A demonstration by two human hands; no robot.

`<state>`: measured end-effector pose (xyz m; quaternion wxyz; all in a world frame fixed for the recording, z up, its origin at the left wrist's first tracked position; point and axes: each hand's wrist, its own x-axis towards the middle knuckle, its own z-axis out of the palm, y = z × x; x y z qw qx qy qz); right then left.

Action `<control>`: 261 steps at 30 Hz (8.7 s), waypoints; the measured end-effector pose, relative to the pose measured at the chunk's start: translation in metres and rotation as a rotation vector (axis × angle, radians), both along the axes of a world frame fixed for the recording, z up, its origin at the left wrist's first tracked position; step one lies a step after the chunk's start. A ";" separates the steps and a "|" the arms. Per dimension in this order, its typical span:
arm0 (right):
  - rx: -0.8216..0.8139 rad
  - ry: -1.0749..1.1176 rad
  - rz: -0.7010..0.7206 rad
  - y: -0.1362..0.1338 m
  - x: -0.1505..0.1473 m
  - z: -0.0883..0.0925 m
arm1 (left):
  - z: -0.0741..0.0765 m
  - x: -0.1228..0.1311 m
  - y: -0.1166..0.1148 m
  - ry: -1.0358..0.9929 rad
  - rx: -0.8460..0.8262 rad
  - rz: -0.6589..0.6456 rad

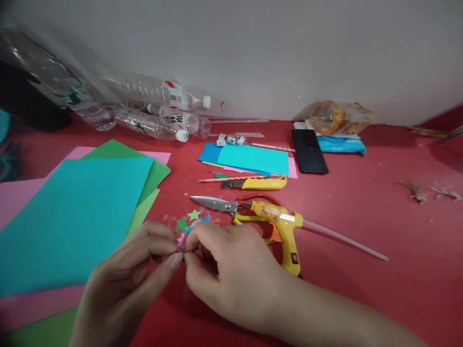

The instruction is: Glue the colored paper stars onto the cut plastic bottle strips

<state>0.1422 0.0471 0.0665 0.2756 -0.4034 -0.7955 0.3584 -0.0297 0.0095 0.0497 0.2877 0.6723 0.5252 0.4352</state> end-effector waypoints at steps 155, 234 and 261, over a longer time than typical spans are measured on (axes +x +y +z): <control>0.772 -0.206 0.117 0.001 -0.006 0.000 | 0.000 -0.026 0.022 -0.239 -0.459 0.093; 0.337 -0.290 -0.187 0.010 0.018 -0.013 | -0.015 -0.048 0.029 -0.244 -0.729 0.044; 0.499 0.206 -0.261 -0.002 0.033 0.019 | -0.031 0.012 0.016 -0.421 -0.286 0.187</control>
